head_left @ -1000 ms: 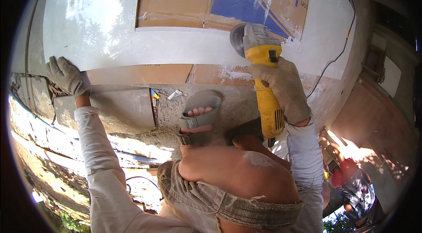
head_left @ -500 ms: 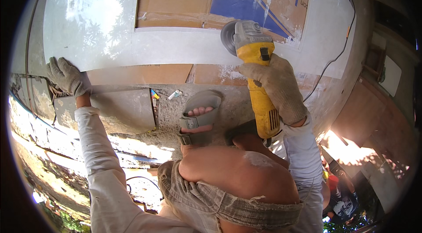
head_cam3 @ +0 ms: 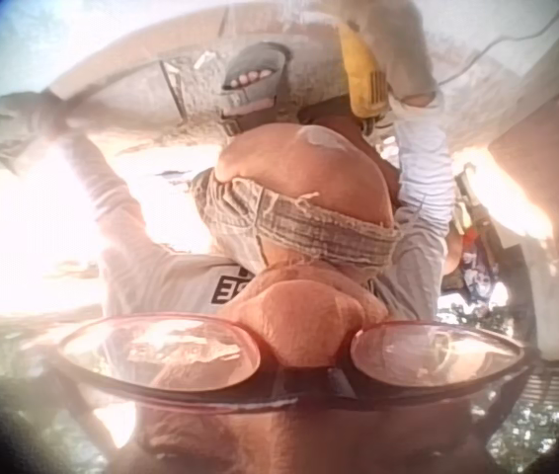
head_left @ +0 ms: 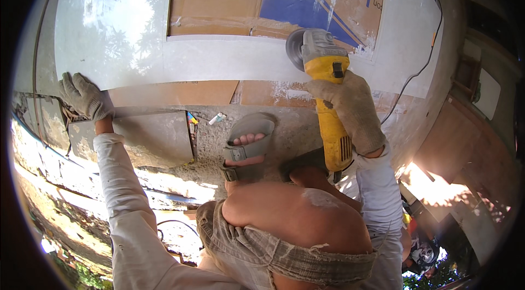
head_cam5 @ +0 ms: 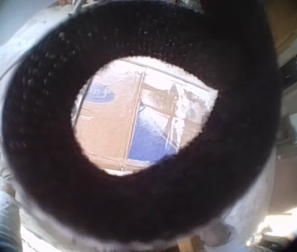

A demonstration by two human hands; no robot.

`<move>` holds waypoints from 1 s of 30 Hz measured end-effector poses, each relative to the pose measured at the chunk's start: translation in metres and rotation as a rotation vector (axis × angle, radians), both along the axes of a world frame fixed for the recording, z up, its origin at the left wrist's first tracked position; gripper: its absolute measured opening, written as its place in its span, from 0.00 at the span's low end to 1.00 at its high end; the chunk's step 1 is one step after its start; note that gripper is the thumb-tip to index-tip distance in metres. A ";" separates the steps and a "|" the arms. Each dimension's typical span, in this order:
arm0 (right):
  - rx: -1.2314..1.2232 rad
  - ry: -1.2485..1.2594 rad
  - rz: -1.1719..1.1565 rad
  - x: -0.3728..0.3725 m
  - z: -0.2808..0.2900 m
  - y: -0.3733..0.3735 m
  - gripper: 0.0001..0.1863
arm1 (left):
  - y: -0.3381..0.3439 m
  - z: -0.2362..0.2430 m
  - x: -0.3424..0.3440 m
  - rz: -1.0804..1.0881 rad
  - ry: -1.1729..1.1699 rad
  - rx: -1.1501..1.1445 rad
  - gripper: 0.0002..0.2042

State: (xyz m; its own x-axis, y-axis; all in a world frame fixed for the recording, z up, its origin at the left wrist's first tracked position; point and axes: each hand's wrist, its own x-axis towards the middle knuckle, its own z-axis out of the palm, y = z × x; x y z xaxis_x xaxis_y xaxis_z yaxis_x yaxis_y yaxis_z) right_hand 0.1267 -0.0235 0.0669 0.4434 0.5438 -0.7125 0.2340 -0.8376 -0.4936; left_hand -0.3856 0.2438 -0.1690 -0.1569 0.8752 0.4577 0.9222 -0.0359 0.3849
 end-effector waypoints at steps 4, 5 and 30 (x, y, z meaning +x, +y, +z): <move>-0.015 0.094 -0.185 0.003 0.005 0.000 0.15 | 0.001 0.001 -0.001 -0.004 0.044 -0.003 0.29; -0.034 0.098 -0.227 0.004 0.007 0.000 0.15 | 0.001 0.001 -0.001 -0.007 0.039 -0.006 0.30; -0.061 0.056 -0.338 0.035 0.012 -0.022 0.16 | 0.003 -0.002 -0.005 -0.019 -0.018 0.017 0.28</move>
State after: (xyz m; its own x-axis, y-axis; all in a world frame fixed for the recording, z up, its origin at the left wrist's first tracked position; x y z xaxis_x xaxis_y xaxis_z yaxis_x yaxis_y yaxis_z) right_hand 0.1615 -0.0454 0.0789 0.5509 0.3282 -0.7674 -0.0880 -0.8915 -0.4445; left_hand -0.3906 0.2471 -0.1713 -0.1485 0.8702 0.4698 0.9141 -0.0605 0.4009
